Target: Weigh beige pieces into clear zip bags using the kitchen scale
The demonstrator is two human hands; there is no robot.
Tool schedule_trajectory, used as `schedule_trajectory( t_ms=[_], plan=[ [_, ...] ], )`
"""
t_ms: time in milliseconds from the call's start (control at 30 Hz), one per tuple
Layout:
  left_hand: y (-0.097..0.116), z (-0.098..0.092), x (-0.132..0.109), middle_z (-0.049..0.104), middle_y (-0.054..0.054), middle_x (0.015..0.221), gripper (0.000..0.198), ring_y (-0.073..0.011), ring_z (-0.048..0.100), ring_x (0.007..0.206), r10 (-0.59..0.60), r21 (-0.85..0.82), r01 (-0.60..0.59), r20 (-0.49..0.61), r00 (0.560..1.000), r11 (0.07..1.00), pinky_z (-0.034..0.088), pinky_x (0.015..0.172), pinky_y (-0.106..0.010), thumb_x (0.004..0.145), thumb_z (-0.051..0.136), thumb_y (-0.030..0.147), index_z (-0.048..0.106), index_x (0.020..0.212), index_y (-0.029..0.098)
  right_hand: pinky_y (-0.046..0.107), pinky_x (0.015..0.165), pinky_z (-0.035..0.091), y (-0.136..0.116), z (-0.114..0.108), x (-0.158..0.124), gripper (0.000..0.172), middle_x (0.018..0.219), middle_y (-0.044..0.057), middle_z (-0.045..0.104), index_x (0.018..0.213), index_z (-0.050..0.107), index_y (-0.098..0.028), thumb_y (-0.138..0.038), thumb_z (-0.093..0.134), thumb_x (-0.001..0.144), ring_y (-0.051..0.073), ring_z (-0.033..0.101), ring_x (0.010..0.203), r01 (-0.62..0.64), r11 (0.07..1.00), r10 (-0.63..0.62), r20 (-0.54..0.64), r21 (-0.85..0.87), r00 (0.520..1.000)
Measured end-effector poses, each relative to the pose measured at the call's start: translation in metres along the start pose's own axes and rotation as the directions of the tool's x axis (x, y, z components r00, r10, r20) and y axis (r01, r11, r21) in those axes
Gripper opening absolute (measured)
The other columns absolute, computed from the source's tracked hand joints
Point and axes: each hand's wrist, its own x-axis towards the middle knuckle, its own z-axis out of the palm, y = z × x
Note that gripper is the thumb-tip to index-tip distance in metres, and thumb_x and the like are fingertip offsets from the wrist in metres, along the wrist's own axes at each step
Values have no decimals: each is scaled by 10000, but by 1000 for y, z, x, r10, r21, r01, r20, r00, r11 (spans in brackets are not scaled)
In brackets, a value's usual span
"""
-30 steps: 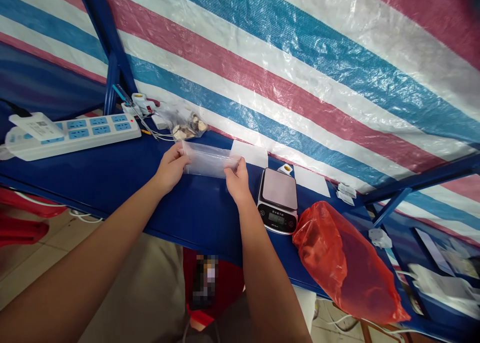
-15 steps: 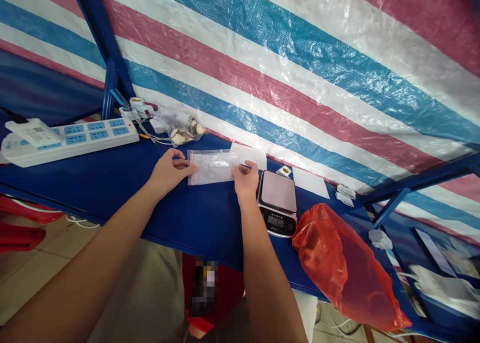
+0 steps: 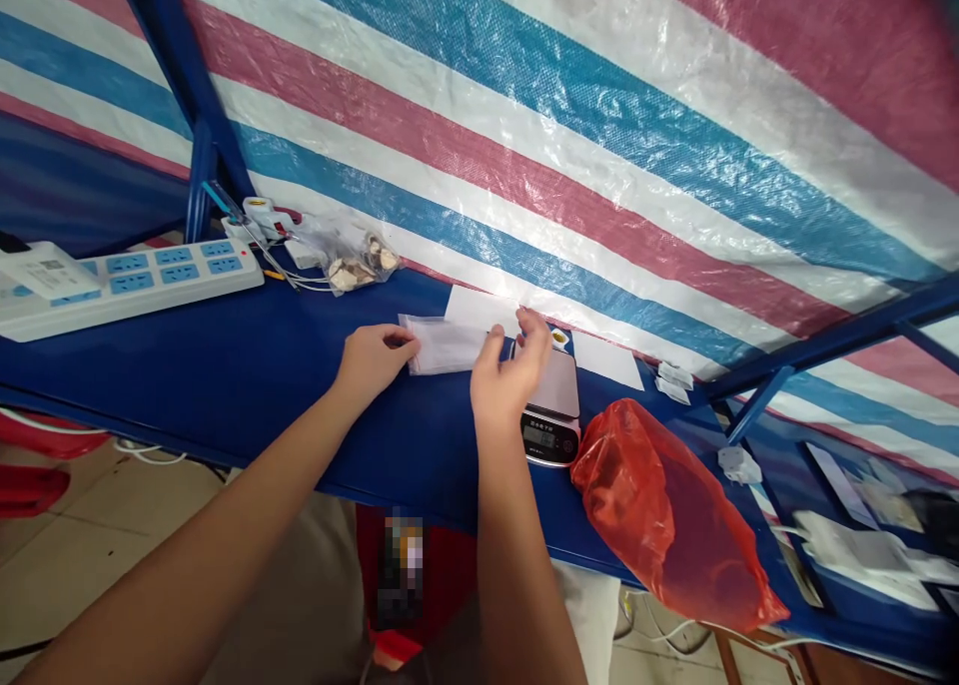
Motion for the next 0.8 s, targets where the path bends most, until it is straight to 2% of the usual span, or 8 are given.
schedule_trajectory(
  t_ms=[100,167,267,367,433,567,667,800],
  plan=[
    [11,13,-5,813,-49,874,231,-273,744,817,38,25,-37,-32,999,999,584,839,-382,734,701,454,789,796,249,553,1092,500,-14,-45,-21,194,1288,154,629,1187,606,-225,-301,559,1014,293,617,1282,137,990,-142,-119,-44,983],
    [16,17,-7,819,-49,906,241,-269,746,828,62,38,-61,-35,997,997,584,850,-373,757,680,450,792,819,246,529,1056,524,-14,-81,-40,162,1233,139,654,1153,636,-221,-287,602,1008,279,654,1206,136,989,-145,-194,-61,970],
    [21,20,-10,823,-51,940,251,-275,746,861,107,67,-105,-15,994,992,579,866,-371,785,655,447,798,835,247,477,1019,537,-3,-135,-73,157,1170,113,671,1132,666,-216,-289,658,993,251,674,1127,-21,1000,19,-262,-4,965],
    [25,21,-14,824,-61,937,250,-290,744,871,143,108,-146,30,989,983,568,866,-388,800,640,447,799,809,254,425,990,536,11,-178,-104,170,1169,98,690,1120,682,-227,-332,682,987,237,681,1107,-199,980,188,-231,-24,955],
    [28,21,-17,824,-69,935,254,-296,744,868,162,135,-170,67,985,976,558,876,-402,804,636,446,803,804,256,408,968,541,18,-199,-120,176,1153,94,704,1083,693,-228,-369,694,978,237,689,1084,-252,965,232,-215,-74,949],
    [30,19,-20,823,-82,927,276,-304,744,850,175,187,-194,115,978,963,549,900,-421,793,646,457,818,858,250,394,858,578,25,-222,-138,228,1043,90,740,1023,707,-219,-437,710,956,245,722,951,-299,941,264,-212,-159,941],
    [28,15,-20,824,-82,934,284,-311,746,854,170,221,-190,107,980,957,548,904,-429,784,643,449,823,882,251,398,833,590,29,-228,-142,241,981,82,752,1021,708,-219,-453,691,964,244,731,902,-301,929,273,-149,-215,950],
    [23,11,-19,827,-80,944,293,-319,755,871,165,235,-178,74,984,956,550,879,-428,793,611,429,829,873,251,404,851,596,35,-228,-143,259,1002,88,758,1038,711,-215,-462,678,966,248,736,939,-287,919,278,-71,-270,958]
  ],
)
